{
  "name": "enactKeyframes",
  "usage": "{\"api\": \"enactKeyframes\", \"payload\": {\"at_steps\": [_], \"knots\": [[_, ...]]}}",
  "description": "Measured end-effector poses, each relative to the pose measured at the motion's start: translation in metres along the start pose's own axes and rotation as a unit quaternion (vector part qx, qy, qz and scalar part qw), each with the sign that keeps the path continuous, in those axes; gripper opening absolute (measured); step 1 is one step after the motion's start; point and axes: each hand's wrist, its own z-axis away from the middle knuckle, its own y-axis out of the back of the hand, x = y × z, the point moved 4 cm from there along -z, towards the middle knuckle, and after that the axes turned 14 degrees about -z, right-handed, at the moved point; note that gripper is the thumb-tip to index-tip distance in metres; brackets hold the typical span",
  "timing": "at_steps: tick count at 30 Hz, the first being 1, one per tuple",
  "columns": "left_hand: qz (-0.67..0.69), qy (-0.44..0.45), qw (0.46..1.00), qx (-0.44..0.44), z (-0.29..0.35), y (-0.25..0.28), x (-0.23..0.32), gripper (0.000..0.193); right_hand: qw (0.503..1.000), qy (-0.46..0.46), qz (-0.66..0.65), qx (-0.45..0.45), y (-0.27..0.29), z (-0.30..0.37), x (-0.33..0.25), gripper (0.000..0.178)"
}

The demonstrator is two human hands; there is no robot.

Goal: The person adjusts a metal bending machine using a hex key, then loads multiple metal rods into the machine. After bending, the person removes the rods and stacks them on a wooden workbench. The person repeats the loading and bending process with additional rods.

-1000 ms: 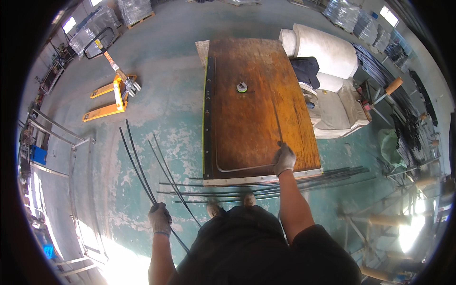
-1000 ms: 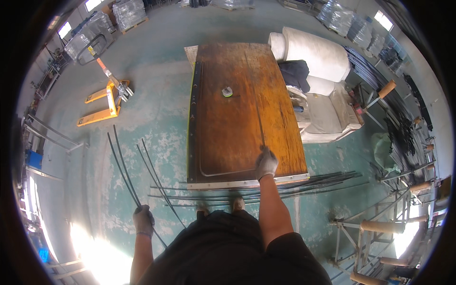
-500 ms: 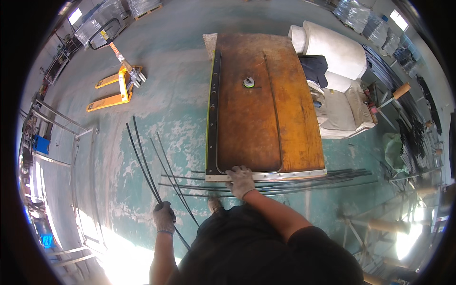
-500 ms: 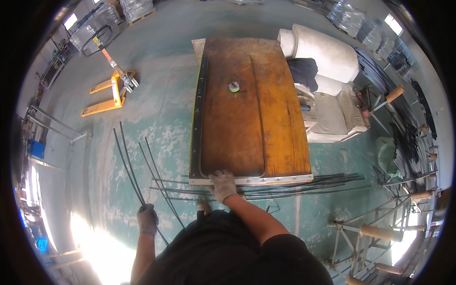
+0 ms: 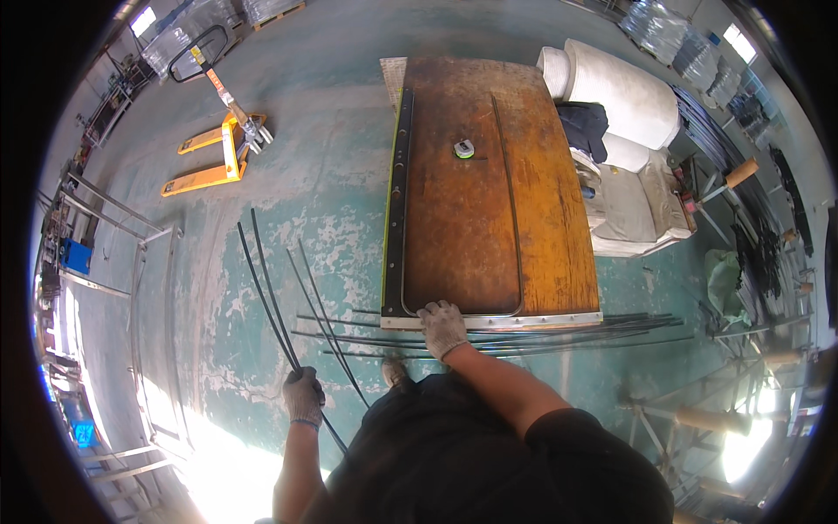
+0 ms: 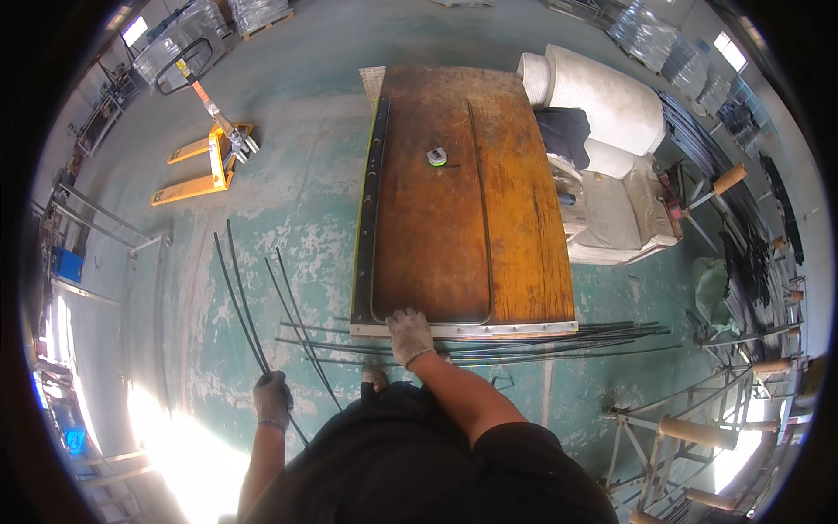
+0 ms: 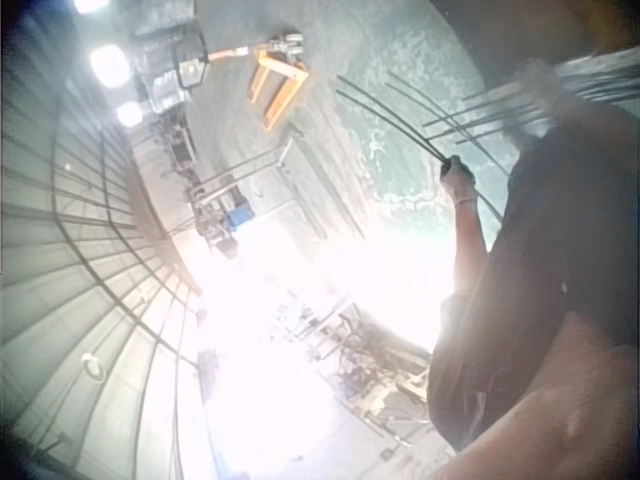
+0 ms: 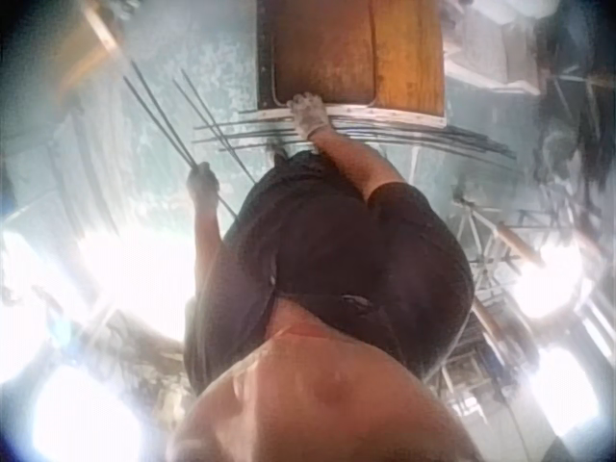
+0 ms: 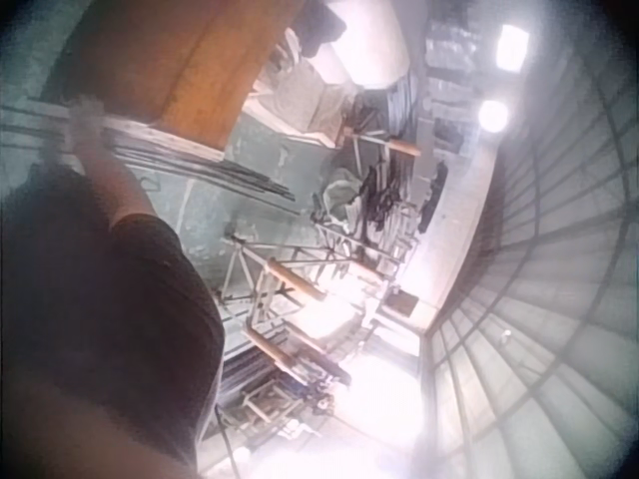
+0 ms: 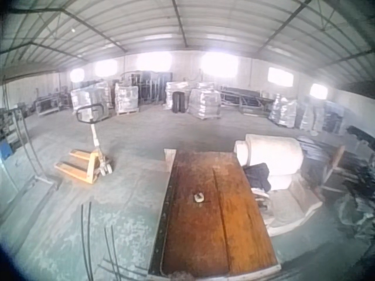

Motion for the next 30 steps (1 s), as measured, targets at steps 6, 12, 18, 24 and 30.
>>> {"api": "enactKeyframes", "payload": {"at_steps": [6,12,18,24,30], "knots": [[-0.001,0.0,1.0,0.001,-0.004,-0.001,0.001,0.015,0.999,-0.033,0.016,-0.03,0.008,-0.002,-0.006,0.02],[-0.008,-0.002,1.0,0.003,-0.003,-0.001,0.002,0.015,0.988,-0.133,-0.023,-0.075,0.018,-0.021,-0.024,0.033],[-0.023,0.001,1.0,0.004,0.004,0.004,0.004,0.01,0.988,-0.148,-0.006,-0.05,0.002,-0.048,-0.019,0.024],[-0.03,0.01,0.999,0.014,0.011,0.01,-0.006,0.008,0.991,-0.12,0.012,-0.051,-0.016,-0.047,-0.002,0.028],[-0.015,0.013,1.0,0.003,0.014,0.007,-0.007,0.015,0.984,-0.14,-0.005,-0.106,-0.009,-0.064,-0.007,0.022]]}}
